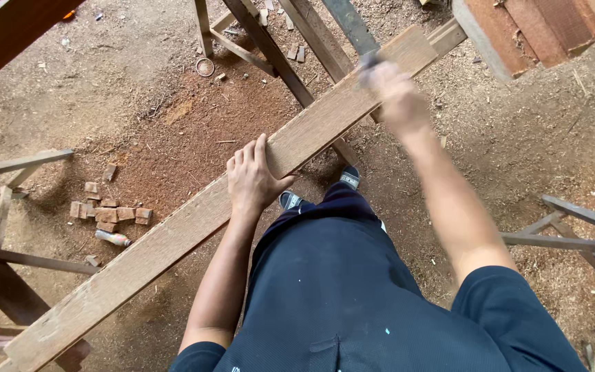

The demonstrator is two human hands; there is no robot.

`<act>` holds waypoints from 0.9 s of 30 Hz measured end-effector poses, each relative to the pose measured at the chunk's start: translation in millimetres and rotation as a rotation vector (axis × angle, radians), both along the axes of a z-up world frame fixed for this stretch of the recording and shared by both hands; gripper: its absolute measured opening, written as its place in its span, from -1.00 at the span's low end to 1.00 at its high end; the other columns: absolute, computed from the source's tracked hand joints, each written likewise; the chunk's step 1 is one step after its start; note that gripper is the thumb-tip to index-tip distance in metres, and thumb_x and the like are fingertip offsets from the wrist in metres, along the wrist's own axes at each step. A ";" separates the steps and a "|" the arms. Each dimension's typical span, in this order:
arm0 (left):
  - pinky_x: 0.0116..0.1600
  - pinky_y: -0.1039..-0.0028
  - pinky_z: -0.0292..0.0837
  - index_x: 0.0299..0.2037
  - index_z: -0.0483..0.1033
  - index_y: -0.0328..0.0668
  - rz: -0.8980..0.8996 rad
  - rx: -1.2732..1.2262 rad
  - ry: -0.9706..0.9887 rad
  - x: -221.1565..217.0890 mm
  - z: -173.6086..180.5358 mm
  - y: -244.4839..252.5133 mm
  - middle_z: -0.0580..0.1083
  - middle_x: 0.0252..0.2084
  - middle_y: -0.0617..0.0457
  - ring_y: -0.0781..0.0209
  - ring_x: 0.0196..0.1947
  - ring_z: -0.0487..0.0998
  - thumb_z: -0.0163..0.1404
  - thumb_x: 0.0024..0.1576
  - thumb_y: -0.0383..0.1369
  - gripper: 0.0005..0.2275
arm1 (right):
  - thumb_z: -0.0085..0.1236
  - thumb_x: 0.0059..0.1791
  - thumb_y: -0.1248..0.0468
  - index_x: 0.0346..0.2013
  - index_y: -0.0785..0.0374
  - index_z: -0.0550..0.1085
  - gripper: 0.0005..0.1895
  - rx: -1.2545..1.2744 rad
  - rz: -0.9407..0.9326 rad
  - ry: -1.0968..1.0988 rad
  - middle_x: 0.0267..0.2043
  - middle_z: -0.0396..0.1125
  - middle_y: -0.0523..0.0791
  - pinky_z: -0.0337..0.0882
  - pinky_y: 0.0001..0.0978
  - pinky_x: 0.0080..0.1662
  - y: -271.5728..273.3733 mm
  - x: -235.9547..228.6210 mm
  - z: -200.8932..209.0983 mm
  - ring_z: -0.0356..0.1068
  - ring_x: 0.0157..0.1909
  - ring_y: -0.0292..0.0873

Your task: The person sands a long wooden plank resting on a sawhorse using a sanding block. They move the block back and forth along the length of the plank, applying pressure to smooth the surface. The person adjusts their grip and position along the plank to cover different sections.

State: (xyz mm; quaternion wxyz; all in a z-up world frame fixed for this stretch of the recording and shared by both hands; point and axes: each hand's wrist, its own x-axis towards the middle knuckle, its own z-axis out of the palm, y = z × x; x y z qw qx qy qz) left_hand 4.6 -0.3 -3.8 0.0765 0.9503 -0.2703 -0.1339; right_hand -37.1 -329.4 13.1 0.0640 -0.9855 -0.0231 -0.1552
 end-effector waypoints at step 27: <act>0.54 0.09 -0.30 0.50 -0.12 0.27 -0.198 0.046 -0.046 1.5 0.3 -123.6 -0.22 0.56 -0.15 -0.06 0.55 -0.23 -0.02 -0.08 0.41 -0.02 | -0.38 0.19 0.38 -0.06 0.30 0.43 -0.69 -0.133 -0.039 -0.075 -0.24 0.41 -0.11 0.46 -0.40 -0.24 -77.0 -25.2 19.7 0.35 -0.31 -0.24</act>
